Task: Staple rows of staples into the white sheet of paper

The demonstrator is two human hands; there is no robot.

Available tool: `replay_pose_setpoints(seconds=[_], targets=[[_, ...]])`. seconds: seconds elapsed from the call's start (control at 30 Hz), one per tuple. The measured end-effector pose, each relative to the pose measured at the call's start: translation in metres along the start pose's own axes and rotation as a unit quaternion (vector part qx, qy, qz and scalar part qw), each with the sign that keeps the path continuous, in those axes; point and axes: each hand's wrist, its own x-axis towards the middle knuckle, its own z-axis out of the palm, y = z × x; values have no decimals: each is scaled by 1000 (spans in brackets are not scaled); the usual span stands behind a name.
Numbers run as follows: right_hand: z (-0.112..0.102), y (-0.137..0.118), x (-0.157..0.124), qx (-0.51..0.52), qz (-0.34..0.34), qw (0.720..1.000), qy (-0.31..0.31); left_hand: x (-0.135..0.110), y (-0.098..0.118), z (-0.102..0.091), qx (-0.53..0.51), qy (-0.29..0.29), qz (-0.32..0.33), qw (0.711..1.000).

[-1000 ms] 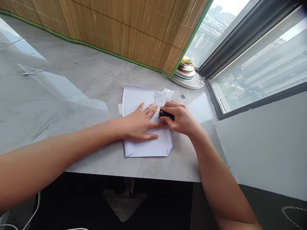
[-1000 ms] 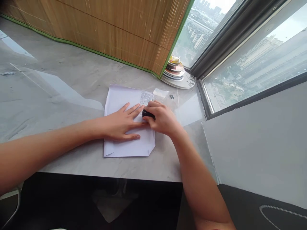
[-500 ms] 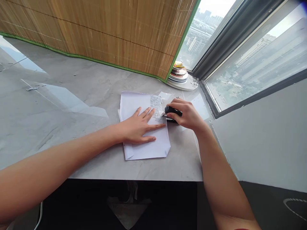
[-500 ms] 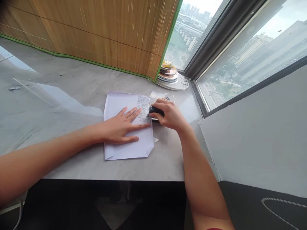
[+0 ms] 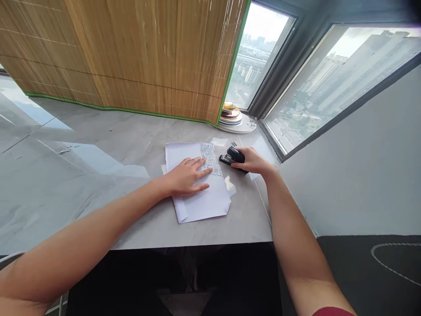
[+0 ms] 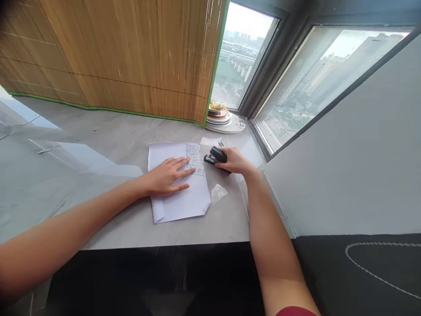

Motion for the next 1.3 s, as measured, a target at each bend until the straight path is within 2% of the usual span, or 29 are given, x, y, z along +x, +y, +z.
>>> replay_pose_setpoints(seconds=[0.07,0.1,0.17,0.23,0.3,0.4,0.5,0.6,0.77,0.9,1.03,1.1,1.13,1.17,1.2,1.23,1.3], targets=[[5,-13,4,-3,44,995,91,3,-4,-6,-35,48,3,998],[9,-24,6,-3,61,989,133,4,-6,-10,-58,94,-5,994],[20,-51,9,-8,69,980,184,6,-15,-18,-97,227,-51,968],[36,-85,12,-15,51,981,185,6,-26,-25,-116,357,-113,920],[58,-119,16,-9,49,984,172,5,-38,-28,-132,434,-161,877],[91,-155,19,-12,78,988,131,3,-52,-29,-175,466,-203,843],[107,-164,13,-23,103,986,130,1,-56,-30,-215,451,-233,834],[102,-149,-8,-27,112,985,128,1,-54,-31,-243,431,-250,833],[77,-101,-48,-46,139,978,148,5,-53,-30,-273,420,-261,825],[68,-80,-62,-58,158,972,162,8,-55,-27,-285,409,-255,828],[50,-63,-65,-9,93,985,148,7,-58,-25,-309,398,-263,823],[34,-42,-67,12,71,979,193,7,-61,-24,-313,408,-268,815],[26,-28,-68,9,93,967,237,7,-63,-23,-314,415,-270,810],[20,-13,-69,-15,148,948,280,8,-65,-22,-319,421,-272,804],[16,3,-71,-52,210,937,276,9,-67,-21,-329,426,-275,796],[14,17,-72,-85,255,933,241,10,-69,-20,-343,430,-279,787],[17,40,-73,-126,284,928,204,12,-72,-18,-380,434,-287,765]])
